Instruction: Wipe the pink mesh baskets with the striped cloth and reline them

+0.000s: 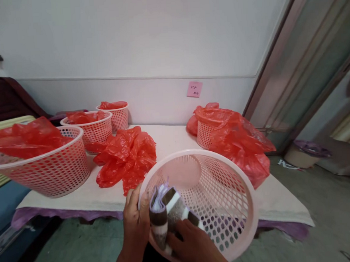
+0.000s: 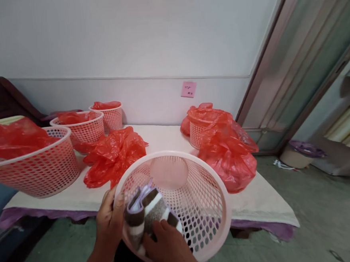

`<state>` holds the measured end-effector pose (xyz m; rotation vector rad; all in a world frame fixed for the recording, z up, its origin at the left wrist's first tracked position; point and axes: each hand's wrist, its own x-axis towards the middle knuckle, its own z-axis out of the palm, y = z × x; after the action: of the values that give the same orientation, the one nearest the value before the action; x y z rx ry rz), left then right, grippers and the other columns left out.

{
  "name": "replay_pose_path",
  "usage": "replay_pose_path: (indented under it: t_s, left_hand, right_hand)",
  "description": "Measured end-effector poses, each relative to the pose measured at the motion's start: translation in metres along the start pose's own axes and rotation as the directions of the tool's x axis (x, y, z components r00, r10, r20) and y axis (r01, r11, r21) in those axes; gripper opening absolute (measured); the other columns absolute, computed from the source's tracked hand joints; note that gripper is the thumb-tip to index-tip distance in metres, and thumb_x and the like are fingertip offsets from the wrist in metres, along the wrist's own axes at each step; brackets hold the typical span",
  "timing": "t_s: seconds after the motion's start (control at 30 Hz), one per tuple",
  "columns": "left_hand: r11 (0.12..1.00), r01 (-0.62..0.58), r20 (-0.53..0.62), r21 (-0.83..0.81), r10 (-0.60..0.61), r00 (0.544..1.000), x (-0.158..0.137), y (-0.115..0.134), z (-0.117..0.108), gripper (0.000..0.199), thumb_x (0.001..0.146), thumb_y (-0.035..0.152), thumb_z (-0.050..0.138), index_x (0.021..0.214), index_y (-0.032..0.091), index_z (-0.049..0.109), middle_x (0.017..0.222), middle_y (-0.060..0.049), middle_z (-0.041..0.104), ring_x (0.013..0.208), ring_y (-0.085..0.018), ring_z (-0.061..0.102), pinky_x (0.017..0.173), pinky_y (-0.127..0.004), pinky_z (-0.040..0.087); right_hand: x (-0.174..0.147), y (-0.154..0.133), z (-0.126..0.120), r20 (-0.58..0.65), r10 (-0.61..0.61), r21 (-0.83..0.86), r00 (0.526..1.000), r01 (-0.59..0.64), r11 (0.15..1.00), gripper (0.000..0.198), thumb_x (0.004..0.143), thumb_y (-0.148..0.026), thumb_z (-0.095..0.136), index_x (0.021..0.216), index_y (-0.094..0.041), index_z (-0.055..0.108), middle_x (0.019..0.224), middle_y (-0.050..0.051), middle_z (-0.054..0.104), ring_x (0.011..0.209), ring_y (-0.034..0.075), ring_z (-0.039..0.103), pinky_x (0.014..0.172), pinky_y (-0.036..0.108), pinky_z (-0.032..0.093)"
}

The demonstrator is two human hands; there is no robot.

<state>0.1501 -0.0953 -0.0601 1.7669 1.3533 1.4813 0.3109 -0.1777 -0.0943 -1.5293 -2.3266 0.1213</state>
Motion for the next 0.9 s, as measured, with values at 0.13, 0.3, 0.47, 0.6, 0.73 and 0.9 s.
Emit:
replay_pose_path:
  t_s: [0.13, 0.3, 0.47, 0.6, 0.73, 0.9]
  left_hand:
    - [0.999, -0.022, 0.029, -0.033, 0.023, 0.999, -0.005, 0.006, 0.004, 0.032, 0.094, 0.035, 0.041, 0.118, 0.021, 0.058, 0.108, -0.007, 0.06, 0.108, -0.023, 0.055, 0.096, -0.037, 0.042]
    - [0.994, -0.094, 0.056, -0.046, 0.097, 0.994, -0.016, 0.016, 0.014, 0.032, 0.094, 0.031, 0.042, 0.121, 0.02, 0.057, 0.109, -0.008, 0.061, 0.106, -0.022, 0.058, 0.094, -0.036, 0.045]
    - [0.988, -0.145, 0.056, -0.058, 0.148, 0.987, -0.02, 0.018, 0.013, 0.031, 0.094, 0.031, 0.044, 0.12, 0.02, 0.057, 0.101, -0.007, 0.061, 0.101, -0.021, 0.059, 0.092, -0.036, 0.048]
    - [0.985, -0.172, 0.082, -0.015, 0.172, 0.982, -0.022, 0.016, 0.01, 0.026, 0.094, 0.028, 0.044, 0.115, 0.021, 0.058, 0.089, -0.005, 0.059, 0.1, -0.022, 0.06, 0.085, -0.034, 0.051]
    - [0.952, -0.304, 0.087, 0.03, 0.3, 0.95, -0.022, 0.013, 0.012, 0.028, 0.093, 0.023, 0.045, 0.118, 0.021, 0.057, 0.086, -0.004, 0.059, 0.096, -0.021, 0.061, 0.081, -0.032, 0.052]
    - [0.93, -0.355, 0.057, 0.091, 0.351, 0.934, -0.012, 0.013, 0.013, 0.031, 0.094, 0.021, 0.045, 0.123, 0.019, 0.054, 0.106, -0.007, 0.061, 0.101, -0.019, 0.059, 0.088, -0.031, 0.048]
  right_hand:
    - [0.01, 0.03, -0.002, 0.022, 0.265, -0.152, 0.964, -0.259, 0.954, 0.02, 0.08, -0.007, 0.051, 0.086, -0.021, 0.064, 0.085, 0.006, 0.062, 0.077, 0.018, 0.058, 0.065, 0.025, 0.042]
    - [0.053, 0.041, 0.007, -0.041, 0.441, 0.181, 0.897, -0.427, 0.886, 0.037, 0.072, -0.005, 0.048, 0.104, -0.018, 0.063, 0.101, 0.008, 0.064, 0.093, 0.02, 0.059, 0.083, 0.029, 0.045]
    - [0.079, 0.038, 0.022, -0.057, 0.322, 0.134, 0.945, -0.312, 0.94, 0.049, 0.08, -0.014, 0.048, 0.128, -0.022, 0.052, 0.12, 0.01, 0.059, 0.108, 0.022, 0.055, 0.09, 0.032, 0.045]
    - [0.078, 0.068, 0.02, 0.097, 0.389, -0.124, 0.916, -0.376, 0.918, 0.035, 0.084, -0.011, 0.042, 0.11, -0.015, 0.065, 0.112, 0.019, 0.062, 0.101, 0.031, 0.058, 0.079, 0.041, 0.047]
    - [0.073, 0.086, 0.014, 0.104, 0.437, -0.106, 0.894, -0.427, 0.898, 0.031, 0.082, -0.009, 0.043, 0.1, -0.01, 0.068, 0.106, 0.023, 0.063, 0.097, 0.032, 0.06, 0.076, 0.041, 0.047]
    - [0.053, 0.045, 0.001, 0.138, 0.275, 0.094, 0.952, -0.289, 0.953, 0.027, 0.079, -0.009, 0.048, 0.094, -0.021, 0.066, 0.099, 0.003, 0.069, 0.094, 0.015, 0.061, 0.081, 0.023, 0.043]
